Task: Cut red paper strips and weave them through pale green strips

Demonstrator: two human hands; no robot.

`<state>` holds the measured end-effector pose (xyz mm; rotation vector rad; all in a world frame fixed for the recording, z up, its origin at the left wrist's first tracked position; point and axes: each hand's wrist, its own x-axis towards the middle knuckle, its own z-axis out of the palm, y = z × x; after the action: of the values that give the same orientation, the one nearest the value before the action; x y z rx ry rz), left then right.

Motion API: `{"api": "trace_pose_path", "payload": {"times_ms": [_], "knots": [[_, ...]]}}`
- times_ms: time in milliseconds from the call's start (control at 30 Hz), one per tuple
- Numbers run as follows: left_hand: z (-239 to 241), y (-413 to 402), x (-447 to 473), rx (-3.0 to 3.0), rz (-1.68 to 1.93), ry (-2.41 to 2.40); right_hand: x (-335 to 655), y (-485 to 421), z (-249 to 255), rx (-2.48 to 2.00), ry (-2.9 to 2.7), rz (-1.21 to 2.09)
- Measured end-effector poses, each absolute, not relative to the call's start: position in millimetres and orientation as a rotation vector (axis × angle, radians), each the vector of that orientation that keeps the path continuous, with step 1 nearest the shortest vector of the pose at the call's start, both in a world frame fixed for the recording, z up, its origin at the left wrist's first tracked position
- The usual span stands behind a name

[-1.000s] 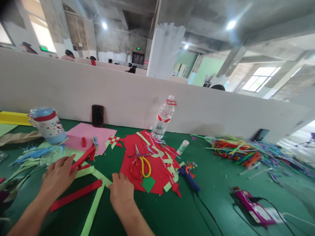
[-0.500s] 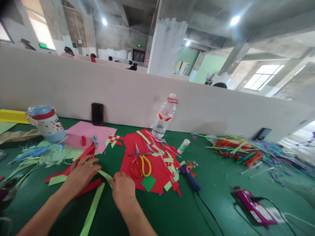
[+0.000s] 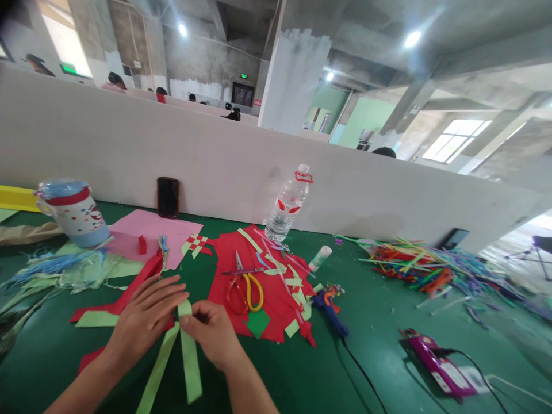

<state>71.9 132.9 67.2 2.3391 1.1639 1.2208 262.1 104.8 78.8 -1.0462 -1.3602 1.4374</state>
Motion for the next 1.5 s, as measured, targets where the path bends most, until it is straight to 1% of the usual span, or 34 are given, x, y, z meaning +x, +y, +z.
{"api": "trace_pose_path", "payload": {"times_ms": [100, 200, 467, 667, 833, 933, 1000, 1167, 1333, 1500], "knots": [[71.7, 124.8, 81.4, 2.086, 1.186, 1.172, 261.8, 103.6, 78.9, -0.962, -1.218, 1.479], [77.3, 116.8, 88.3, 1.808, 1.099, 1.150, 261.3, 103.9, 80.0, -0.899, -1.109, 1.453], [85.2, 105.4, 94.8, 1.291, 0.925, 0.927, 256.9, 104.2, 78.1, -0.787, -0.981, 1.424], [75.1, 104.7, 95.2, 1.113, 0.857, 0.816, 256.0, 103.7, 80.7, -0.914, -0.989, 1.378], [78.8, 98.9, 94.1, 0.941, 0.744, 0.814, 255.3, 102.7, 81.5, -1.017, -0.972, 1.399], [82.1, 94.9, 94.7, 0.812, 0.684, 0.798, 256.4, 103.7, 79.9, -1.073, -0.958, 1.307], [83.3, 93.0, 95.8, 0.756, 0.655, 0.774, 256.7, 104.0, 79.5, -1.080, -0.965, 1.262], [84.5, 92.0, 100.0, 0.681, 0.648, 0.721, 254.3, 102.6, 81.6, -1.041, -0.986, 1.334], [85.0, 91.2, 102.4, 0.634, 0.622, 0.667, 252.0, 102.2, 81.6, -1.030, -1.060, 1.245], [85.3, 90.8, 104.3, 0.621, 0.609, 0.651, 251.4, 102.2, 79.3, -1.058, -1.090, 1.228]]}}
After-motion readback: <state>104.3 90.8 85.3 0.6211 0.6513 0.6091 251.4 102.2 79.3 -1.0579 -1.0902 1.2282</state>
